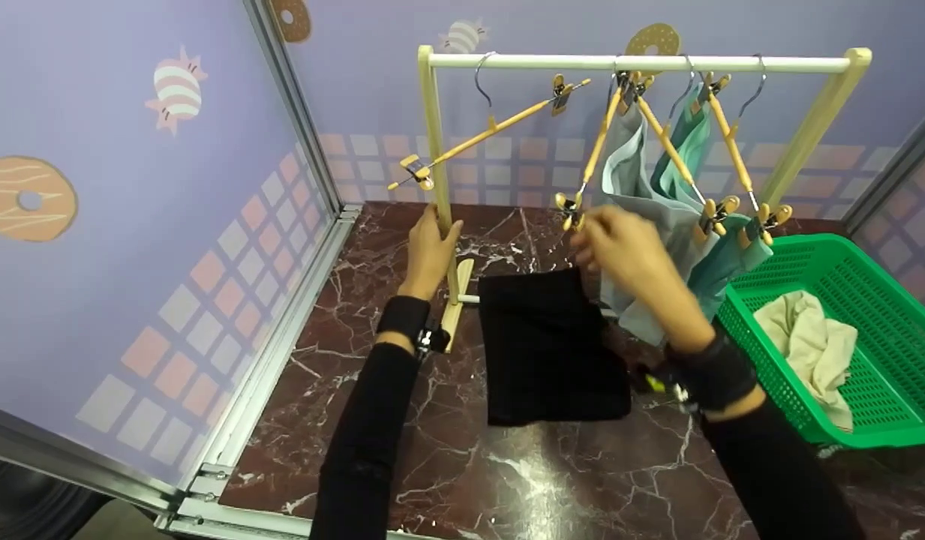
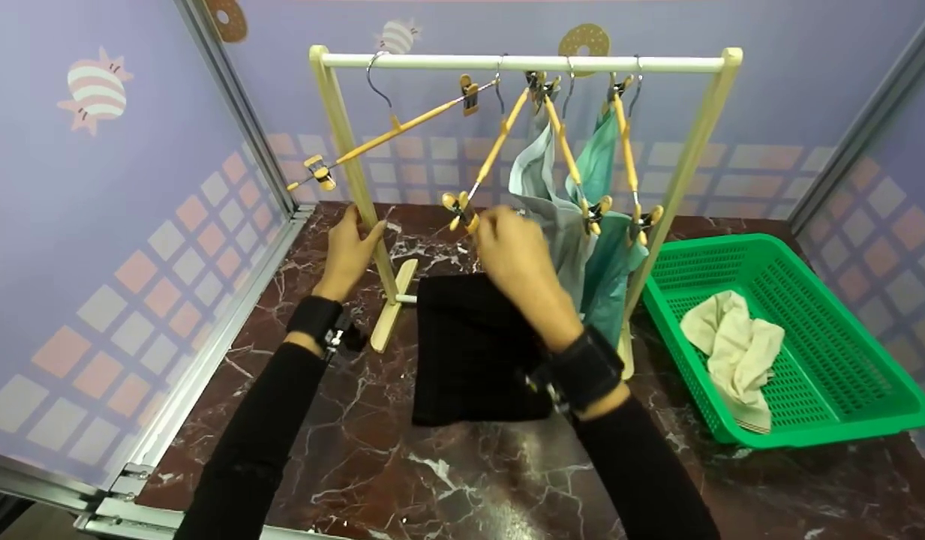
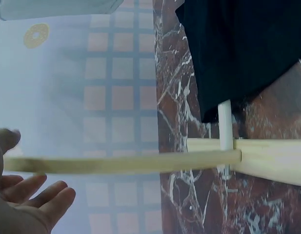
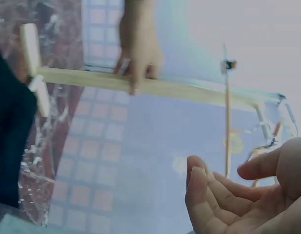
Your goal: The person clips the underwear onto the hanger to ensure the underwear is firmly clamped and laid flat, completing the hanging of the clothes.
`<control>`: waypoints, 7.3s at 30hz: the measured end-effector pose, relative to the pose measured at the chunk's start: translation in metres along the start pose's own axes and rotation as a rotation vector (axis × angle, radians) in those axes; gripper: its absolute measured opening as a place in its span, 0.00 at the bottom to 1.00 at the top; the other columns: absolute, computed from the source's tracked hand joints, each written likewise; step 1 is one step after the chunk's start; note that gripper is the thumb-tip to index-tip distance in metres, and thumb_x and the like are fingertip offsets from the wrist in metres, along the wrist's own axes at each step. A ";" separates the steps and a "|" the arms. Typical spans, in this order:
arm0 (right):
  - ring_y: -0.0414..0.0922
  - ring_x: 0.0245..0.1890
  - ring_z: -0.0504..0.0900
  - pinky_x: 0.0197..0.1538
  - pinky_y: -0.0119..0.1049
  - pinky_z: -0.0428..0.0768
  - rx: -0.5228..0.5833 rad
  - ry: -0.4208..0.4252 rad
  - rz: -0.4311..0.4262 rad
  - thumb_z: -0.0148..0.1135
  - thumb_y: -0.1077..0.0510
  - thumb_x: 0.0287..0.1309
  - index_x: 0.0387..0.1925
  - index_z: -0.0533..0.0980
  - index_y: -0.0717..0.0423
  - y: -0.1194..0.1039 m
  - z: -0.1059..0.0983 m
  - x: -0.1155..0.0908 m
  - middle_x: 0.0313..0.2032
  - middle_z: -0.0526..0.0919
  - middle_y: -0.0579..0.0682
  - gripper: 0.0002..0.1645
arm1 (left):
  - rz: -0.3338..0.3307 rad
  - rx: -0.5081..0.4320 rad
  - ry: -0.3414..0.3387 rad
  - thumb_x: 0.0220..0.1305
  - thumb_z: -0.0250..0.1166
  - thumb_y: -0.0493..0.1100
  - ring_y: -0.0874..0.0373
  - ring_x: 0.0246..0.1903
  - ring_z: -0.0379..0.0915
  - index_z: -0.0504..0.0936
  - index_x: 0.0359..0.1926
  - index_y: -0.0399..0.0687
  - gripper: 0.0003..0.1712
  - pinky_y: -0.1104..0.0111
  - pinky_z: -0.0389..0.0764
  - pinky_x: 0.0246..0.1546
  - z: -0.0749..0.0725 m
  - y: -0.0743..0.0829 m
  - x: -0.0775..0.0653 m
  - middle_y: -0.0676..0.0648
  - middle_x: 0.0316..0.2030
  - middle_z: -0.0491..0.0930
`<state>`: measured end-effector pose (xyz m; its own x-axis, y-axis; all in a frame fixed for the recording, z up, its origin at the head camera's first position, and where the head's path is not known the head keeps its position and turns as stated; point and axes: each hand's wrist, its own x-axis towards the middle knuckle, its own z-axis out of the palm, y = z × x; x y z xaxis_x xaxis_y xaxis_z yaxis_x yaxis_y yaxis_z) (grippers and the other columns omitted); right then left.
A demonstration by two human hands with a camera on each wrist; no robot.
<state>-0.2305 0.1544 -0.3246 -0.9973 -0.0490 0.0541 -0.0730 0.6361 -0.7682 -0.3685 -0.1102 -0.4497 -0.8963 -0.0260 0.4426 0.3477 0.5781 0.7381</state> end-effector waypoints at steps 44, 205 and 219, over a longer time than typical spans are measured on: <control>0.40 0.26 0.81 0.30 0.29 0.83 0.523 -0.033 0.031 0.56 0.54 0.74 0.56 0.73 0.65 -0.047 -0.046 0.029 0.30 0.83 0.50 0.19 | -0.108 0.235 0.036 0.74 0.63 0.45 0.42 0.32 0.85 0.84 0.37 0.35 0.16 0.53 0.85 0.33 0.000 0.012 -0.001 0.37 0.31 0.86; 0.46 0.35 0.81 0.36 0.38 0.85 -0.434 0.242 -0.757 0.78 0.67 0.48 0.37 0.85 0.55 0.146 0.200 -0.042 0.35 0.84 0.47 0.14 | -0.731 -0.857 -0.795 0.79 0.53 0.39 0.57 0.28 0.79 0.78 0.44 0.35 0.11 0.71 0.82 0.32 -0.002 -0.053 -0.192 0.43 0.32 0.82; 0.46 0.36 0.80 0.29 0.37 0.85 -0.422 0.272 -0.886 0.82 0.67 0.41 0.35 0.83 0.55 0.155 0.195 -0.035 0.37 0.82 0.49 0.18 | -0.766 -1.020 -0.723 0.77 0.50 0.32 0.59 0.30 0.80 0.80 0.40 0.32 0.12 0.72 0.84 0.35 -0.004 -0.053 -0.194 0.42 0.32 0.83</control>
<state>-0.2066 0.1046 -0.5706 -0.5468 -0.4911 0.6781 -0.7285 0.6782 -0.0963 -0.2117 -0.1385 -0.5725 -0.7803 0.5285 -0.3344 -0.5025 -0.2115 0.8383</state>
